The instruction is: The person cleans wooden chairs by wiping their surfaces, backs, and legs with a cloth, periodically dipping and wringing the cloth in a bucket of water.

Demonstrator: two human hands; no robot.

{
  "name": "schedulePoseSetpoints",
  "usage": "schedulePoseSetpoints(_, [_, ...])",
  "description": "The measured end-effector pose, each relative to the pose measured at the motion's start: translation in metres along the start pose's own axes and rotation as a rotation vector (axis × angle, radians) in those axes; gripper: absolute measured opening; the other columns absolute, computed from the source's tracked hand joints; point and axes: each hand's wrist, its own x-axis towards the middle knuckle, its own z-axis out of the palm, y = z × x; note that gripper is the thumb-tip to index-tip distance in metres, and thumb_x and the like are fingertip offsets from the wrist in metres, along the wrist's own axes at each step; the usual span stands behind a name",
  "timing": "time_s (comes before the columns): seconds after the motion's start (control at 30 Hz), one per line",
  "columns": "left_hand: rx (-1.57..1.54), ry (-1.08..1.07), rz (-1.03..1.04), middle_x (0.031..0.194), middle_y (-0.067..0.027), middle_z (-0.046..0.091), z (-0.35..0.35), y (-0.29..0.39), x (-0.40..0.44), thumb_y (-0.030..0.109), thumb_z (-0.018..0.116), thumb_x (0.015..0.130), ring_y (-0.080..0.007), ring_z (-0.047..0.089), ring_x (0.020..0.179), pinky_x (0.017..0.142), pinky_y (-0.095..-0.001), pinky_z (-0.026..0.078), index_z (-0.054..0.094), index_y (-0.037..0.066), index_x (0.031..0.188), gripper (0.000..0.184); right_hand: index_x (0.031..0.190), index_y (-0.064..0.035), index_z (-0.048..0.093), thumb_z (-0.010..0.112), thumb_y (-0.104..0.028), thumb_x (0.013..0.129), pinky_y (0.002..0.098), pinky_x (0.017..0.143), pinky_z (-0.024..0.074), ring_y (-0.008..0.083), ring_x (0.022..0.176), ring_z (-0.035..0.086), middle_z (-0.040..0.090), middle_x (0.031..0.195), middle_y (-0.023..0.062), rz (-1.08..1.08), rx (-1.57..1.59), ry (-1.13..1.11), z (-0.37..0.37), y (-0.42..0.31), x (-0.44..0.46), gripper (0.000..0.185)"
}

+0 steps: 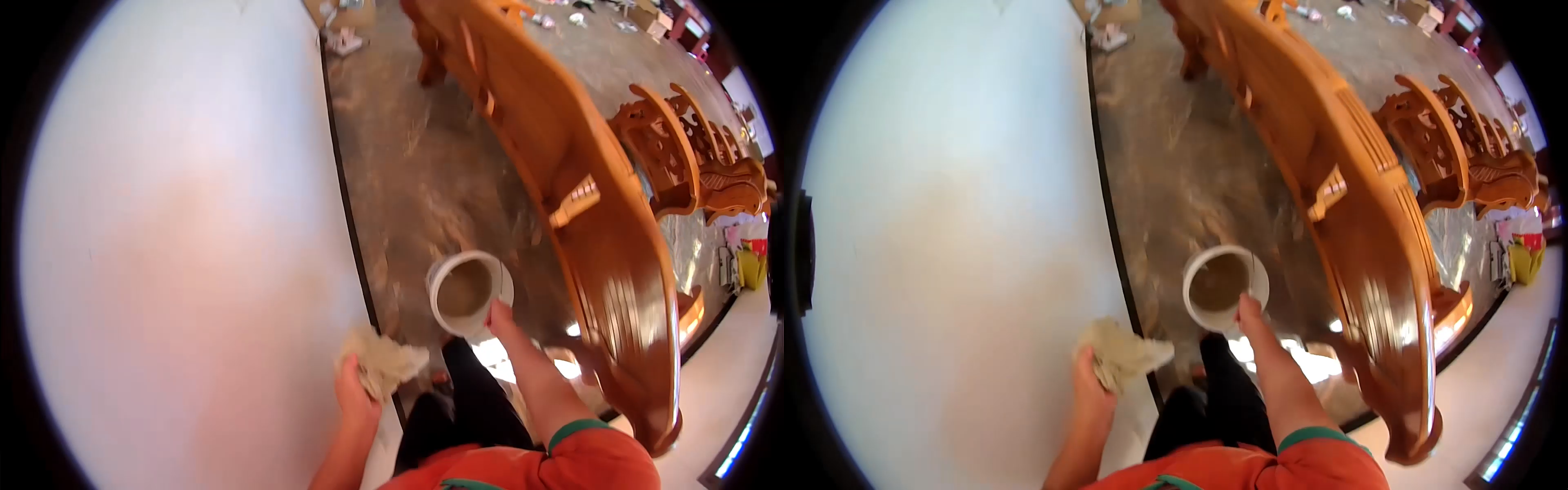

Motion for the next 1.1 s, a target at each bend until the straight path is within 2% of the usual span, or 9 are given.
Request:
schedulePoseSetpoints(0.07, [0.027,-0.059,0.028,0.119,-0.0171,0.050,0.029,0.010,0.029,0.021,0.042,0.091,-0.0302,0.053,0.107,0.090,-0.0409,0.045,0.039,-0.005,0.124,0.042,0.064,-0.0077,0.045,0.048,-0.021,0.082,0.0358,0.033,0.0313,0.0208,0.033,0.033,0.037,0.051,0.0057,0.045,0.103,0.086,0.027,-0.020,0.011,0.022])
schedulePoseSetpoints(0.13, [0.070,-0.020,-0.004,0.121,-0.0175,0.049,0.053,0.018,0.040,0.021,0.041,0.091,-0.0306,0.052,0.108,0.091,-0.0415,0.044,0.038,-0.005,0.125,0.043,0.075,-0.0060,0.046,0.048,-0.025,0.081,0.0337,0.033,0.0328,0.0200,0.036,0.037,0.040,0.055,0.0063,0.116,0.202,0.073,0.036,-0.035,0.025,0.020])
schedulePoseSetpoints(0.3, [0.064,-0.103,-0.093,0.121,-0.0177,0.049,0.123,0.028,0.078,0.019,0.040,0.091,-0.0300,0.052,0.109,0.092,-0.0405,0.044,0.038,-0.006,0.124,0.042,0.070,-0.0095,0.044,0.049,-0.026,0.081,0.0346,0.036,0.0338,0.0187,0.037,0.033,0.036,0.054,0.0041,0.196,0.312,0.174,0.037,-0.079,0.039,0.020])
schedulePoseSetpoints(0.43, [0.214,-0.199,-0.042,0.120,-0.0177,0.049,0.168,0.035,0.100,0.017,0.041,0.091,-0.0291,0.052,0.108,0.091,-0.0398,0.044,0.038,-0.006,0.124,0.041,0.069,-0.0106,0.043,0.050,-0.026,0.081,0.0355,0.037,0.0335,0.0188,0.037,0.032,0.035,0.053,0.0041,0.220,0.419,0.276,0.014,-0.073,0.054,0.020])
schedulePoseSetpoints(0.6, [0.365,-0.282,-0.129,0.122,-0.0173,0.048,0.206,0.040,0.143,0.021,0.041,0.091,-0.0297,0.049,0.112,0.094,-0.0416,0.041,0.037,-0.004,0.126,0.043,0.071,-0.0113,0.043,0.049,-0.026,0.082,0.0343,0.037,0.0310,0.0191,0.038,0.031,0.033,0.053,0.0044,0.316,0.647,0.488,-0.023,-0.063,0.065,0.019])
schedulePoseSetpoints(0.73, [0.475,-0.330,-0.187,0.124,-0.0168,0.047,0.237,0.041,0.169,0.024,0.041,0.091,-0.0299,0.048,0.114,0.096,-0.0425,0.039,0.037,-0.003,0.127,0.044,0.073,-0.0111,0.043,0.047,-0.025,0.083,0.0360,0.037,0.0315,0.0202,0.039,0.032,0.033,0.054,0.0058,0.285,0.755,0.484,-0.075,-0.038,0.062,0.018])
schedulePoseSetpoints(0.83, [0.520,-0.429,-0.180,0.124,-0.0166,0.047,0.259,0.043,0.180,0.024,0.041,0.092,-0.0295,0.048,0.114,0.096,-0.0421,0.039,0.037,-0.002,0.126,0.044,0.070,-0.0098,0.043,0.045,-0.025,0.083,0.0366,0.035,0.0315,0.0196,0.038,0.033,0.033,0.054,0.0053,0.268,0.691,0.588,-0.096,-0.012,0.063,0.020])
schedulePoseSetpoints(0.93, [0.515,-0.414,-0.184,0.119,-0.0164,0.050,0.272,0.034,0.186,0.020,0.041,0.092,-0.0283,0.052,0.108,0.092,-0.0397,0.043,0.040,-0.004,0.123,0.039,0.071,-0.0096,0.044,0.046,-0.026,0.083,0.0350,0.034,0.0324,0.0194,0.038,0.036,0.036,0.055,0.0053,0.225,0.561,0.625,-0.108,-0.009,0.057,0.020])
schedulePoseSetpoints(1.1, [0.444,-0.333,-0.320,0.123,-0.0163,0.048,0.267,0.013,0.190,0.021,0.042,0.093,-0.0287,0.050,0.111,0.094,-0.0405,0.042,0.038,-0.003,0.125,0.040,0.079,-0.0076,0.051,0.049,-0.026,0.080,0.0347,0.035,0.0343,0.0201,0.041,0.041,0.042,0.060,0.0064,0.302,0.473,0.617,-0.114,-0.016,0.062,0.019])
